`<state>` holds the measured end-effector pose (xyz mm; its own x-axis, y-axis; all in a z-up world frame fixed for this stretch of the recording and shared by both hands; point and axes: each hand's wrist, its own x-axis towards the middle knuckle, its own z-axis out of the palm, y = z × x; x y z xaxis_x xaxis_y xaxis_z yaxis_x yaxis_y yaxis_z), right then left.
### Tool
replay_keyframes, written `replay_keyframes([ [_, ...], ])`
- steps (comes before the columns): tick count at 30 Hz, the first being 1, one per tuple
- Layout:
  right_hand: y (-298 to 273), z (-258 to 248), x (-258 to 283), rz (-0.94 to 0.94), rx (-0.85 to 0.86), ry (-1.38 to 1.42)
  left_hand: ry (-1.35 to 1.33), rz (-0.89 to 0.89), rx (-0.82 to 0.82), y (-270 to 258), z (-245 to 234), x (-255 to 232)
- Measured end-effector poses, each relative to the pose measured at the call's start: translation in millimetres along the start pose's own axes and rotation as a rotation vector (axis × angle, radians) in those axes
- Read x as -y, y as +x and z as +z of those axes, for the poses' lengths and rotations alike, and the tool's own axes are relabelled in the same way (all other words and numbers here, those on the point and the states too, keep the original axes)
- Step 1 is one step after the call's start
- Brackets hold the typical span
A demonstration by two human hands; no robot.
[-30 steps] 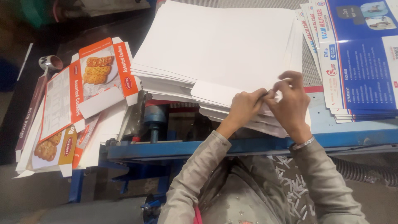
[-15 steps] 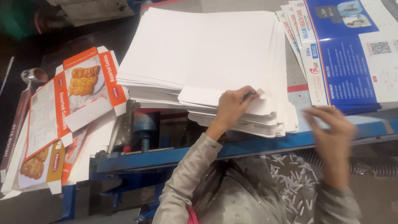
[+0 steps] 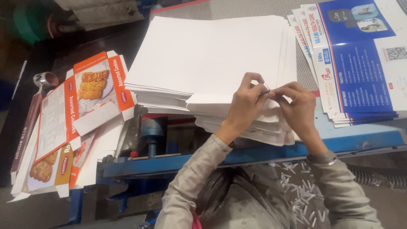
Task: The person folds a stack of white paper sheets in half by hand. They pick up a sheet, fold it, and place it on a growing pile of folded papers on the table. The process is repeated continuously throughout the video.
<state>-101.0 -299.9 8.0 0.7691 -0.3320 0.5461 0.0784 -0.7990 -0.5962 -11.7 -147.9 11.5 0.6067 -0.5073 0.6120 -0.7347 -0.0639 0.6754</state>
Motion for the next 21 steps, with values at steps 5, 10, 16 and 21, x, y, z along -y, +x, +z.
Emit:
replay_keyframes([
  [5,17.9,8.0,-52.1,0.162,0.13,0.069,0.595,0.213,0.034,2.8,-48.4,37.3],
  [10,27.5,24.1,-87.1,0.365,0.165,0.139,0.686,-0.315,0.33,25.3,-88.3,83.6],
  [16,39.3,34.2,-91.9,0.238,0.134,-0.228,0.62,-0.287,0.287,53.6,-75.7,122.6],
  [21,42.5,38.7,-81.8,0.038,0.142,-0.519,0.715,-0.367,0.406,42.1,-65.9,123.2],
])
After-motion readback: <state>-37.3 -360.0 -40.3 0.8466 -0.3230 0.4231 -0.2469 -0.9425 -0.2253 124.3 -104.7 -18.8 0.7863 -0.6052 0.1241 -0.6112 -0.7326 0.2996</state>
